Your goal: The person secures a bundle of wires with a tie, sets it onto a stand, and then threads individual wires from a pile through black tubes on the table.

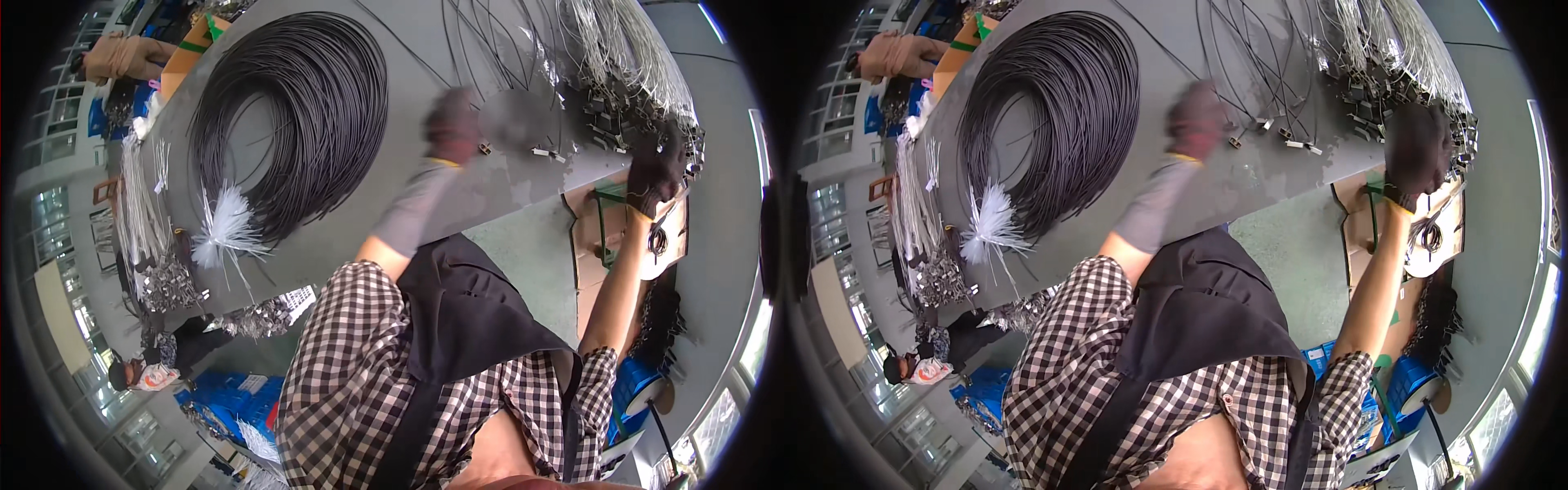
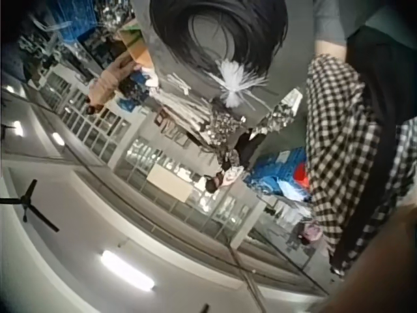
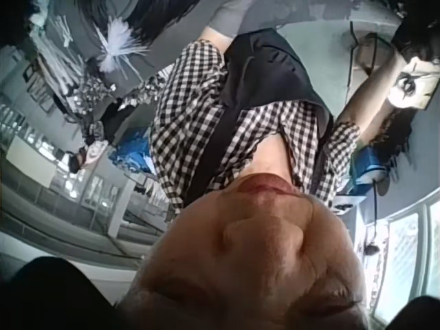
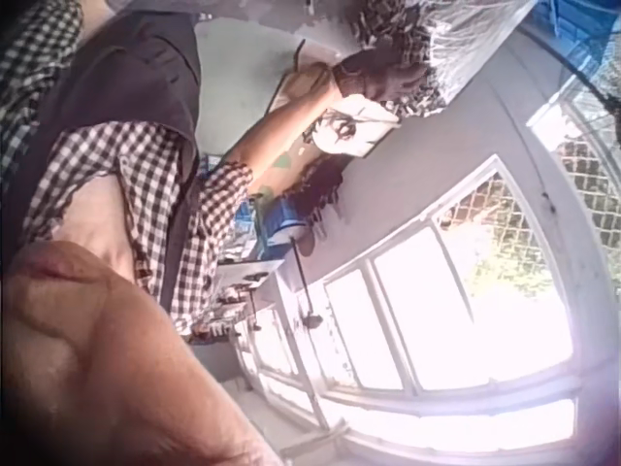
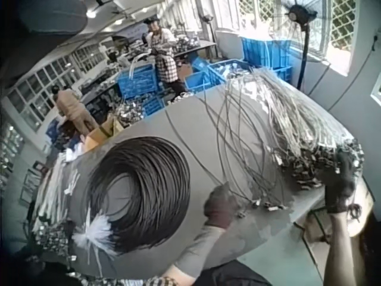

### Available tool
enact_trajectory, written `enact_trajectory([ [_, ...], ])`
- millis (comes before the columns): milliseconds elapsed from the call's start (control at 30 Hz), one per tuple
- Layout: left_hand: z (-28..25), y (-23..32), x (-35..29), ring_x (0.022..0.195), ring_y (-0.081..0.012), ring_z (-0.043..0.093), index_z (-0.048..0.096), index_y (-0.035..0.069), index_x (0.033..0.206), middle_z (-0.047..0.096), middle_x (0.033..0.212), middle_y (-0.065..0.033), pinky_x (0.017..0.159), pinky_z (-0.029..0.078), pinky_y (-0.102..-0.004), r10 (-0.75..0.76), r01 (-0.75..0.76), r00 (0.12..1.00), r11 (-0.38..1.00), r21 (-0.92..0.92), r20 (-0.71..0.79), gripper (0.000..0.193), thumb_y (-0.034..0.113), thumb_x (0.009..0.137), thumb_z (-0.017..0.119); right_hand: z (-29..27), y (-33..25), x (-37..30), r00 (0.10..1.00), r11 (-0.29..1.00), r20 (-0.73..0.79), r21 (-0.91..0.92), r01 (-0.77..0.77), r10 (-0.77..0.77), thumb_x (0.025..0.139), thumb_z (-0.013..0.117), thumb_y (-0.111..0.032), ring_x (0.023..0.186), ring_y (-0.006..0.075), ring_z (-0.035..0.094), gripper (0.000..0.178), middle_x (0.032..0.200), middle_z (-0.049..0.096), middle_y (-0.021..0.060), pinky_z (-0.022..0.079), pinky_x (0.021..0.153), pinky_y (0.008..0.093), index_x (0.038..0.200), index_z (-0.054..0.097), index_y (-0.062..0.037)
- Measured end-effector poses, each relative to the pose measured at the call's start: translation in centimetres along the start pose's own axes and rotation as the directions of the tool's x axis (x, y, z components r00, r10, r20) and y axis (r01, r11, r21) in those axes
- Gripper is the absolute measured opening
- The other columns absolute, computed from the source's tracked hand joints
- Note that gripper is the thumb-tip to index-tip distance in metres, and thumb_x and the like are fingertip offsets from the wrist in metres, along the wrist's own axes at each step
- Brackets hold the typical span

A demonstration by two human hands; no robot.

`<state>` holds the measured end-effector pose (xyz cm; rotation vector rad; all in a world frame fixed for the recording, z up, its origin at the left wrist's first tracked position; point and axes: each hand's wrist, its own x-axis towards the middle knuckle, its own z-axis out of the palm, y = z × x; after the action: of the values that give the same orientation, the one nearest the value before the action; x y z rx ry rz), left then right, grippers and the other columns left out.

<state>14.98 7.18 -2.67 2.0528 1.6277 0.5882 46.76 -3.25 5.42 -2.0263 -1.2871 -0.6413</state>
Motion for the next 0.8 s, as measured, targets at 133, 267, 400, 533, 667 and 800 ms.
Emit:
enact_trajectory([
  [133, -5.8, -8.2, 0.6, 0.108, -0.0335, 0.061, 0.057, 0.009, 0.118, 0.061, 0.116, -0.0156, 0.084, 0.054, -0.0447, -0.561, 0.464, 0.828, 0.680, 0.568, -0.004, 0.041, 0.021, 0.080, 0.067, -0.3, 4.2, 2.2, 0.985, 0.981, 0.168, -0.181, 0.067, -0.036, 0.084, 0.061, -0.026, 0.103, 0.0364, 0.061, 0.041, 0.115, 0.065, 0.0177, 0.049, 0.087, 0.0453, 0.123, 0.061, -0.0138],
  [267, -6.0, -11.2, 0.8, 0.104, -0.0350, 0.065, 0.062, 0.007, 0.107, 0.066, 0.111, -0.0132, 0.079, 0.056, -0.0450, -0.581, 0.424, 0.802, 0.717, 0.553, 0.140, 0.031, 0.017, 0.079, 0.070, 1.4, 6.2, 2.5, 0.947, 0.893, 0.305, -0.448, 0.050, 0.100, 0.086, 0.055, -0.048, 0.107, 0.0327, 0.060, 0.046, 0.117, 0.066, 0.0097, 0.046, 0.090, 0.0456, 0.122, 0.063, -0.0196],
  [400, -4.3, -13.7, 0.8, 0.101, -0.0337, 0.065, 0.059, 0.006, 0.114, 0.067, 0.104, -0.0153, 0.084, 0.053, -0.0451, -0.345, 0.245, 0.881, 0.918, 0.312, 0.324, 0.039, 0.020, 0.079, 0.071, -0.5, 2.5, 2.6, 0.952, 0.921, 0.305, -0.372, 0.114, 0.005, 0.084, 0.059, -0.046, 0.106, 0.0374, 0.059, 0.045, 0.110, 0.066, 0.0162, 0.045, 0.092, 0.0453, 0.113, 0.067, -0.0135],
  [533, -2.7, -11.4, -0.6, 0.091, -0.0288, 0.067, 0.060, 0.004, 0.113, 0.067, 0.099, -0.0118, 0.083, 0.055, -0.0437, -0.183, 0.666, 0.734, 0.380, -0.642, 0.654, 0.032, 0.016, 0.084, 0.068, -1.2, 1.8, -1.1, 0.987, 0.979, 0.162, -0.201, 0.014, 0.019, 0.076, 0.073, -0.036, 0.089, 0.0356, 0.064, 0.038, 0.095, 0.068, 0.0153, 0.050, 0.078, 0.0448, 0.102, 0.067, -0.0086],
  [667, -1.9, -10.4, -0.8, 0.089, -0.0309, 0.066, 0.059, 0.004, 0.114, 0.066, 0.099, -0.0123, 0.083, 0.055, -0.0492, 0.090, 0.709, 0.702, 0.004, -0.705, 0.707, 0.026, 0.013, 0.091, 0.062, -6.2, -0.9, -10.1, 0.868, 0.952, 0.414, 0.013, -0.305, 0.273, 0.080, 0.072, -0.031, 0.076, 0.0304, 0.065, 0.031, 0.087, 0.067, 0.0150, 0.051, 0.070, 0.0369, 0.096, 0.063, -0.0056],
  [800, -0.3, -9.6, -0.5, 0.090, -0.0306, 0.066, 0.057, 0.004, 0.117, 0.066, 0.099, -0.0122, 0.086, 0.055, -0.0499, 0.135, 0.718, 0.693, -0.033, -0.696, 0.708, 0.028, 0.013, 0.092, 0.062, -11.2, -0.2, -26.0, 0.655, 0.814, 0.647, 0.089, -0.574, 0.391, 0.077, 0.076, -0.020, 0.073, 0.0177, 0.066, 0.027, 0.081, 0.068, 0.0083, 0.054, 0.072, 0.0298, 0.097, 0.066, -0.0055],
])
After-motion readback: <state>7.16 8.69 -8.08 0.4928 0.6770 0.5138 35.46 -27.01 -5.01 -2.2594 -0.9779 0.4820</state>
